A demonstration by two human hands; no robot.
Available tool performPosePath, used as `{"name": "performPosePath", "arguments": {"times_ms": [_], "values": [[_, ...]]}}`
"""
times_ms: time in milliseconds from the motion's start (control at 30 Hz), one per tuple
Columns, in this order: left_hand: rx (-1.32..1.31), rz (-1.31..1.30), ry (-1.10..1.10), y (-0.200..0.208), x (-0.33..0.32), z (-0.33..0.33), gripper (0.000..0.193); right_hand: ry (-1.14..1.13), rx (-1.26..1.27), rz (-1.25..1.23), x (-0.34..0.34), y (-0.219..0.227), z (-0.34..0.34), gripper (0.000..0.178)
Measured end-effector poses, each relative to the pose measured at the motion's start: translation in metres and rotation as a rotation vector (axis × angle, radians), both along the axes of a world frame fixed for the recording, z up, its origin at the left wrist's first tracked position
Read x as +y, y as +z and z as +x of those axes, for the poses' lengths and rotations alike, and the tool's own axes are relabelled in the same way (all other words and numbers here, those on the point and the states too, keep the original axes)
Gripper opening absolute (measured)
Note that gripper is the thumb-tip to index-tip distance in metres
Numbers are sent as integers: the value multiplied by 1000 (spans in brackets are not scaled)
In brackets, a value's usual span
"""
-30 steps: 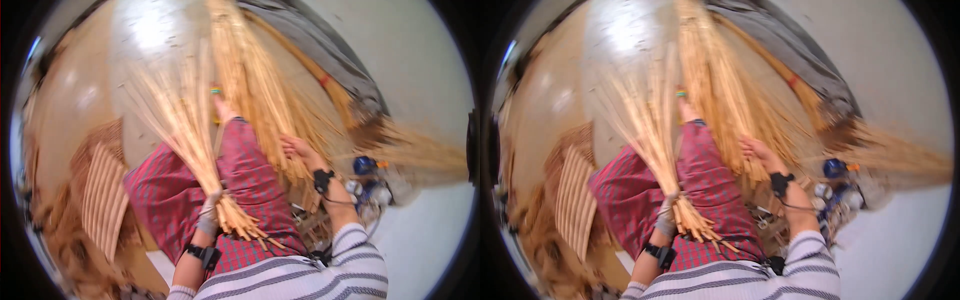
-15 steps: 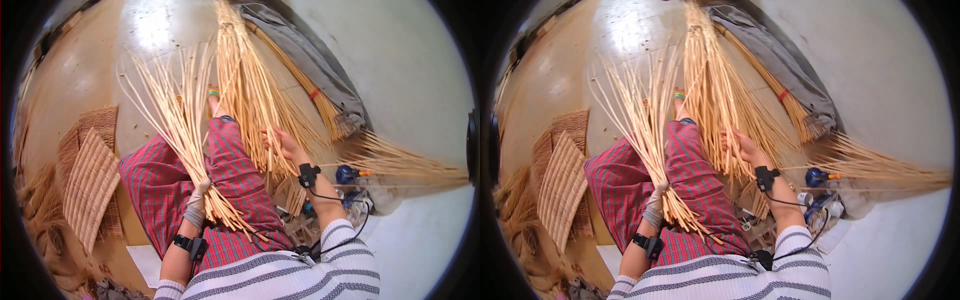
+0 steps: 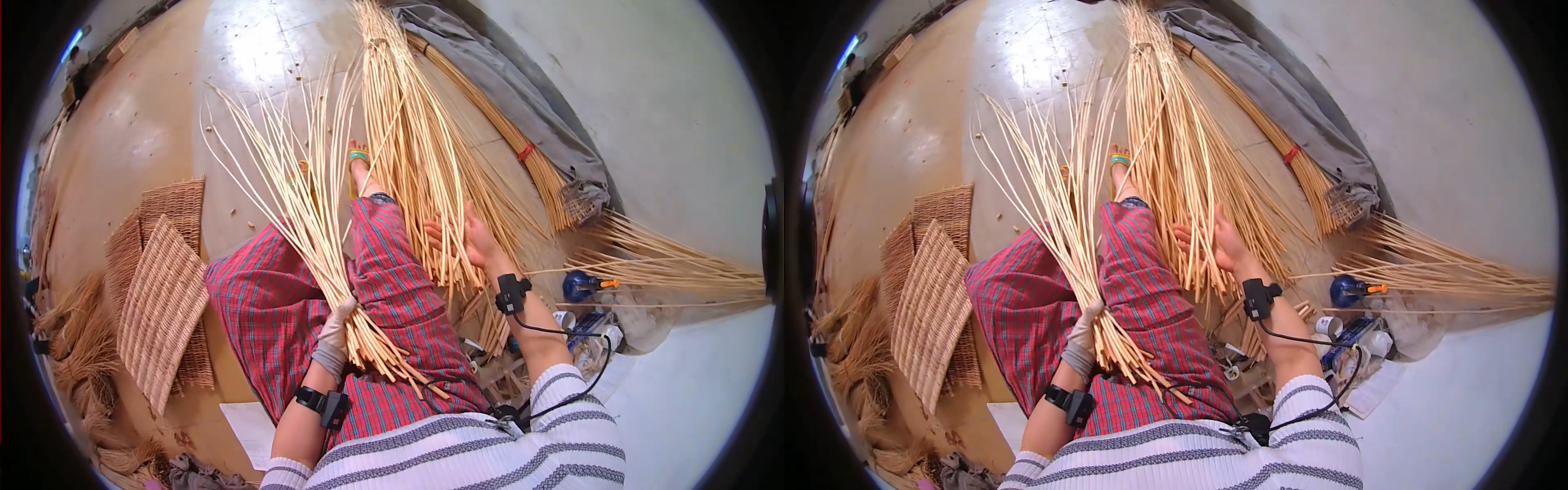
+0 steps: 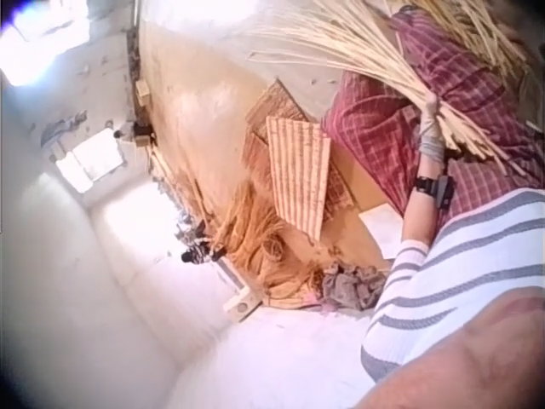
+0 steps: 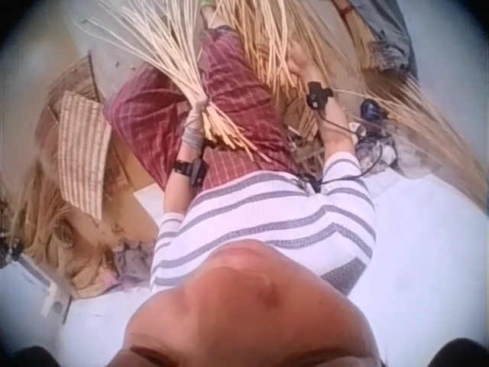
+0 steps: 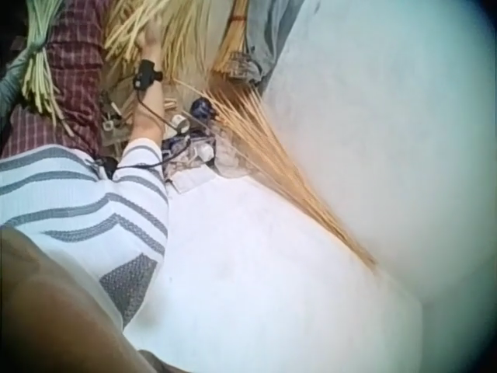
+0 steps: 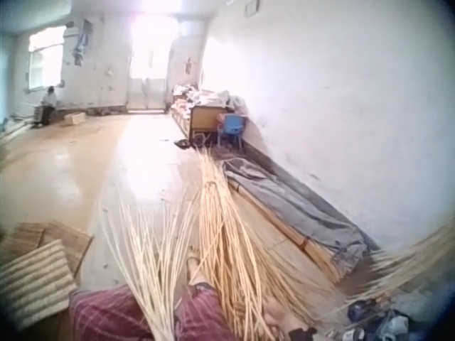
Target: Weaving reeds into mats and trimming the edges using shears.
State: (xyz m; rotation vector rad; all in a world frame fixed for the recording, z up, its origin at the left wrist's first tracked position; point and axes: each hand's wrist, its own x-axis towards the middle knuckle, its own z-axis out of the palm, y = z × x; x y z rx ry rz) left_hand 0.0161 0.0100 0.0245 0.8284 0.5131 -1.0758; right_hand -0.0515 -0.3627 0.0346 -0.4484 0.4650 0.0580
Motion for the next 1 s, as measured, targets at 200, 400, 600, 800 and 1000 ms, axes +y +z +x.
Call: {"name": "performPosePath", "arguments": {"times_ms": [200, 400, 600, 800, 1000], "values": [[8, -42, 2, 3, 1, -1, 29, -24, -79, 42, 5, 14, 5, 89], [-62, -35, -22, 2, 0, 0, 31, -90, 107, 7, 12, 20, 8, 60], [-77, 8, 1, -9, 1, 0, 39, -173, -22, 85, 6, 13, 8, 40], [-16, 2, -16, -13, 1, 1, 51, -79, -365, 288, 18, 66, -3, 41], [0, -21, 11, -5, -5, 1, 23, -59, -374, 193, 93, 188, -75, 56]]}}
